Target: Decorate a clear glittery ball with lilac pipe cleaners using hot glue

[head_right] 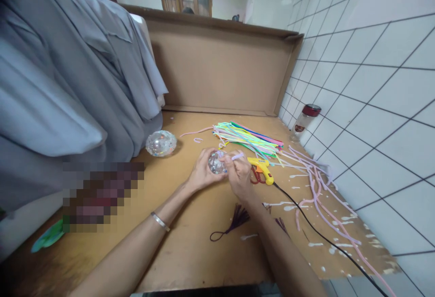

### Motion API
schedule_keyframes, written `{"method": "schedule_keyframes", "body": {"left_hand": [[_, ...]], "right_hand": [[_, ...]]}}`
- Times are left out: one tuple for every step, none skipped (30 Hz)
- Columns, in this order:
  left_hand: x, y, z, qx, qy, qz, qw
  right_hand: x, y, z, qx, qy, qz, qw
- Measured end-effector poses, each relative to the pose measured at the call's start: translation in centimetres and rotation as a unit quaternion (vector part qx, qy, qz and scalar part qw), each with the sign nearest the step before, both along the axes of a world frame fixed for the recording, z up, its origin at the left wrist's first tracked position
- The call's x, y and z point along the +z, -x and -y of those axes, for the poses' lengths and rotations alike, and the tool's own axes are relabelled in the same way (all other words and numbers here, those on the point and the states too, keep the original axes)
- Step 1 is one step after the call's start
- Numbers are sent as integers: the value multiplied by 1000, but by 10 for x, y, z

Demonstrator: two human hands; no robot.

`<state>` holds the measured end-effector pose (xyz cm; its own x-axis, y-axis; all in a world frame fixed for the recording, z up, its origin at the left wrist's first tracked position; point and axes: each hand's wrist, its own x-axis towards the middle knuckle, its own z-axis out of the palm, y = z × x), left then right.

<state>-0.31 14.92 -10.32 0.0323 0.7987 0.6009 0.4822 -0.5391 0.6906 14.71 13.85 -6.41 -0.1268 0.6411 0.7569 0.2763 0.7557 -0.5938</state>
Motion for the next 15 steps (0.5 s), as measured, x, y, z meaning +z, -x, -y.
{"method": "schedule_keyframes", "body": {"left_hand": [[0, 0, 0, -2, 3, 3, 1000], [0, 0, 0, -4, 9, 7, 1000], [1, 1, 0, -5, 16, 10, 1000], [1, 1, 0, -5, 25, 12, 1000], [1, 1, 0, -4, 32, 13, 999], [2, 1, 0, -4, 38, 14, 999], [2, 1, 0, -3, 41, 15, 999], [2, 2, 1, -4, 42, 15, 999], [3, 2, 1, -4, 41, 17, 999], [3, 2, 0, -5, 40, 19, 999], [3, 2, 0, -7, 39, 22, 999], [2, 2, -1, -9, 38, 24, 999], [1, 2, -2, -11, 35, 27, 999], [-1, 3, -3, -13, 31, 31, 999], [-2, 3, -4, -14, 28, 35, 999]], "right_hand": [[0, 0, 1, 0, 0, 4, 1000], [0, 0, 2, -2, -1, 9, 1000], [0, 0, 3, -5, -3, 13, 1000], [0, 0, 5, -9, -6, 16, 1000], [1, 0, 6, -14, -11, 18, 1000], [1, 0, 7, -18, -16, 20, 1000], [1, 0, 8, -22, -21, 20, 999], [1, 0, 9, -24, -24, 21, 999], [0, 0, 10, -27, -27, 20, 999], [0, 0, 10, -29, -28, 19, 999], [0, 0, 11, -30, -29, 19, 999], [0, 0, 11, -30, -30, 20, 999], [0, -1, 11, -31, -31, 21, 999], [1, -1, 11, -31, -33, 22, 999], [1, -1, 10, -26, -36, 26, 999]]}}
